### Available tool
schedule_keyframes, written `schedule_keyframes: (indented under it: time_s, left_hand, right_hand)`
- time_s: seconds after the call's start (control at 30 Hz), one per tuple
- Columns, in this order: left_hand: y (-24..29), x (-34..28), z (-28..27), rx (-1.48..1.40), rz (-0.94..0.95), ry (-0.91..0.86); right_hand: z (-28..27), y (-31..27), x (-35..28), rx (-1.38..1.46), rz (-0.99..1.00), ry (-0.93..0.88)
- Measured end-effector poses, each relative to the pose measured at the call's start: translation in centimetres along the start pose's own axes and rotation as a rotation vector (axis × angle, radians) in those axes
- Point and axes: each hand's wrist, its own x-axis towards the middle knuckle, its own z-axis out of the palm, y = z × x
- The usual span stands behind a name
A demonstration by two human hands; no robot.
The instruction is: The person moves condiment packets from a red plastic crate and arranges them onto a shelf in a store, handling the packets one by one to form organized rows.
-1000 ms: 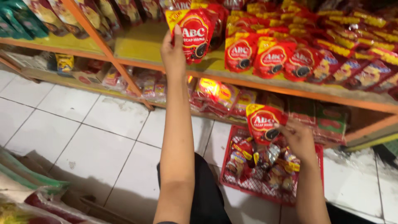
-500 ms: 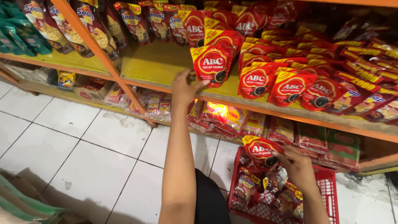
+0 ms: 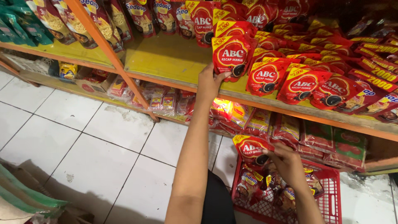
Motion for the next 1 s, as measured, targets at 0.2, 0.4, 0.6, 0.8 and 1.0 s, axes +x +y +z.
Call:
schedule_keyframes:
  time_s: [0.2,0.4,0.6,0.8,1.0]
  left_hand:
    - [0.9,-0.5,-4.3,0.254,0.118,0.193]
    - [3.7,-2.0,-11.2,-0.130,-0.182,0.139]
    - [2.2,-1.7,-11.2,-0.313,-0.308,0.123]
    - [-0.3,-2.1,-9.3,-0.167,-0.232,0.184]
    - [0.9,-1.9,-9.3,-0.182,-0.238,0.077]
  right_hand:
    - [0.0,-4.0,3.9,-0.181,-0.025,0.097]
    - [2.6,-11.6,12.3,0.031,-0.189,0.196]
    - [9.7,-15.3,21.0,0.035,-0.402,0.342]
    - [13.9,-14.3,21.3,-0.020,-0.477,0.312]
    - [12.6,-14.2,21.7,0.033,-0.283,0.271]
